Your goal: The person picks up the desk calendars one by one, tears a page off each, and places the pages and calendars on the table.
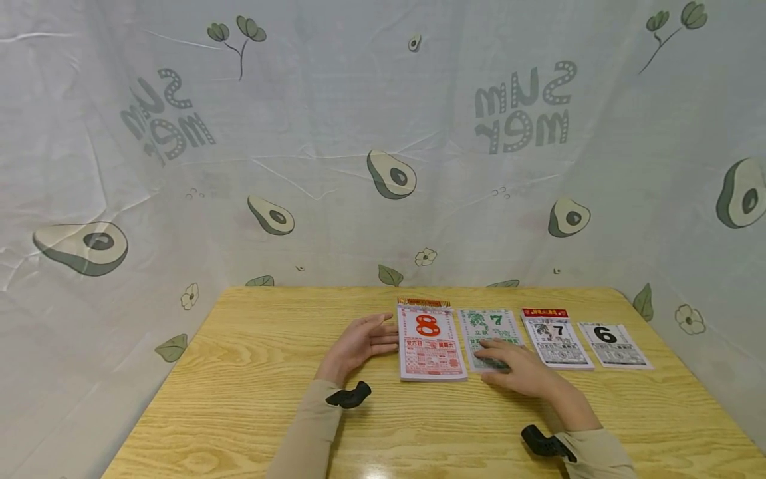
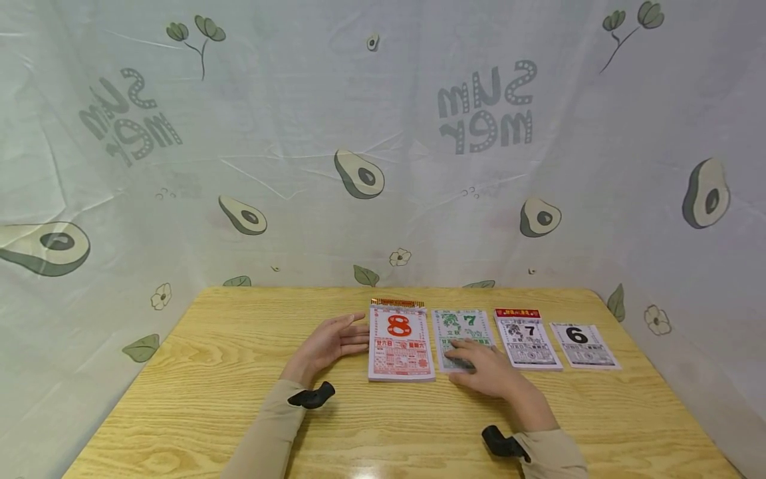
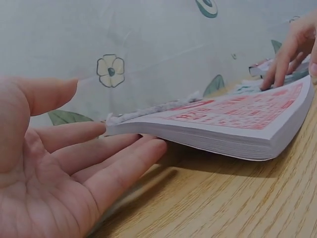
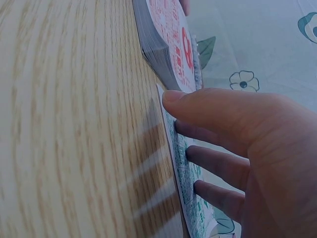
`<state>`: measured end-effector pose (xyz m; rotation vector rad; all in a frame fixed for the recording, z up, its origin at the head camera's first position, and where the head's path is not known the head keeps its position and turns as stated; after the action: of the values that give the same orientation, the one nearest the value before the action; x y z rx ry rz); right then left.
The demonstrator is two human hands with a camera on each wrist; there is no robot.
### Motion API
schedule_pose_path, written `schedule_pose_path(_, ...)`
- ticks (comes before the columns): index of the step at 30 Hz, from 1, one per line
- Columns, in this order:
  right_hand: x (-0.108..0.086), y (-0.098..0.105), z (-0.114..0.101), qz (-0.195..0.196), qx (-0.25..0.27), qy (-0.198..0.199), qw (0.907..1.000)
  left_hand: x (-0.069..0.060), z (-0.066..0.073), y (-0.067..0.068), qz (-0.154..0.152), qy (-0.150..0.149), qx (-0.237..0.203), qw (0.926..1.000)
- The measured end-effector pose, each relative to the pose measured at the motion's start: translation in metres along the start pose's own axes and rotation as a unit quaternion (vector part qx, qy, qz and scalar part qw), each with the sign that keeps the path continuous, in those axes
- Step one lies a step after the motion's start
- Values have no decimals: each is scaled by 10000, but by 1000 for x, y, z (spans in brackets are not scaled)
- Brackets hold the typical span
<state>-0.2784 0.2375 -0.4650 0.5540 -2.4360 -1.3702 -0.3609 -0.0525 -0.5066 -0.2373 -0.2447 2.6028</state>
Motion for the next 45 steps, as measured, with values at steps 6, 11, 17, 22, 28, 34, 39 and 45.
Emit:
schedule_pose_path(6,0,0,0,17,-51,25,10000,-1,-1,1,-86,-17,0,10000)
schedule_pose_path(11,-1,0,0,40,-72,33,10000,-3,0,1,-107,-41,47,9999)
schedule_pose_path(17,-1,-1,1,44,-74,36,10000,-2,-1,1,-53,2,277,9996)
schedule_pose_path(22,-1,0,1,37,-91,27,9999,-1,-1,0,-49,44,410,9991)
schedule_pose_path(28,-2,0,0,34,-58,33,10000,-2,-1,0,-122,137,420,9989)
schedule_pose_path(34,-2,0,0,21,-75,54,10000,-3,1,0,-92,196,329,9992)
schedule_pose_path(39,-1,0,2,22,-120,53,9999,-4,6,0,14,172,172,9997)
schedule_pose_path(45,-1,1,0,76,-64,140,9999,-7,13,2,164,238,-10,9996)
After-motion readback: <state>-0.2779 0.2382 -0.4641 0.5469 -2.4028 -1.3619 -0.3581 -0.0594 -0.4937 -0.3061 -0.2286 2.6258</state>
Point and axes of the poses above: each hand's wrist, its own x-axis towards the middle knuckle, its own y-axis out of the back of the hand, z = x × y, the point moved 6 cm from there along x, towards the middle knuckle, and after that the axes turned 8 degrees about x, right-handed, at the moved point
